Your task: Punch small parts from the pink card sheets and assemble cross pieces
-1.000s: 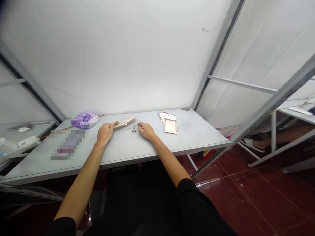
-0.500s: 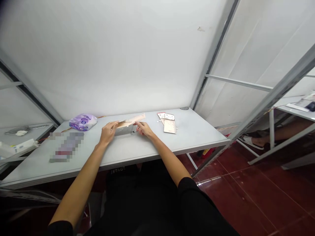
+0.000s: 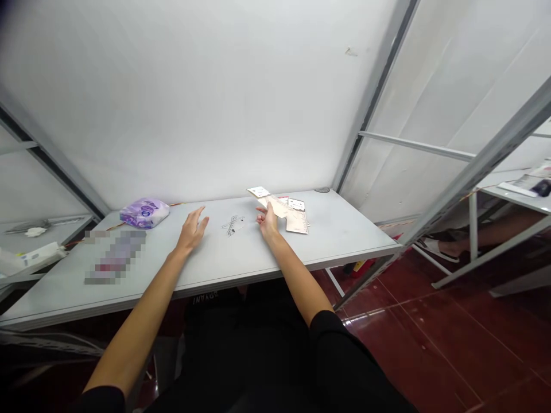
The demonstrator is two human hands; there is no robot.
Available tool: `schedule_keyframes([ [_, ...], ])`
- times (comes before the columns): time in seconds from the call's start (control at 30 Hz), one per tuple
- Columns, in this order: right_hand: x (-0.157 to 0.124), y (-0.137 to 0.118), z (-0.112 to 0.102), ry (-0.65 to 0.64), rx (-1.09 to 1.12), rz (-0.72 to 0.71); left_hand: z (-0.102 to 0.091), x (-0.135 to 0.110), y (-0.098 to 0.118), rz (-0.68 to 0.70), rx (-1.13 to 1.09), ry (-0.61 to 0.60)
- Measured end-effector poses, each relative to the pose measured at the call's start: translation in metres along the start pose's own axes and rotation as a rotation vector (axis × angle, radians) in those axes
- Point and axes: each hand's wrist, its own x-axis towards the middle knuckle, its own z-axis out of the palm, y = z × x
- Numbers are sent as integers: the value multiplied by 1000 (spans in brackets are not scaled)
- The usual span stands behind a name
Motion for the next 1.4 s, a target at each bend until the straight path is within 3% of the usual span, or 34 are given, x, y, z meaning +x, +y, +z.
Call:
schedule_keyframes([
  [0.1, 9, -3, -10, 187, 152, -22, 3, 0, -1, -39, 34, -94],
  [0.27, 16, -8, -21, 202, 374, 54, 6, -2, -4, -77, 70, -197],
  [0.43, 17, -17, -31, 306, 705, 101, 7, -3, -8, -77, 113, -242],
  [0.53, 17, -19, -32, 251, 720, 157, 7, -2, -9, -71, 130, -255],
  [0.67, 16, -13, -27, 103, 394, 162, 6, -2, -6, -74, 169, -287],
  [0.77, 13, -5, -25, -69, -204, -92, 4, -3, -1, -30, 271, -350],
  [0.87, 7, 4, -24, -348, -942, -331, 3, -6, 4, -25, 417, -456],
  [0.93, 2, 8, -23, -493, -1315, -370, 4, -7, 5, -51, 481, -525],
  [1.0, -2, 10, -20, -561, -1538, -355, 5, -8, 5, -64, 507, -566],
  [1.1, -6, 8, -17, -594, -1661, -325, 5, -8, 3, -70, 518, -577],
  [1.4, -8, 6, -17, -596, -1691, -325, 6, -9, 3, -66, 539, -579],
])
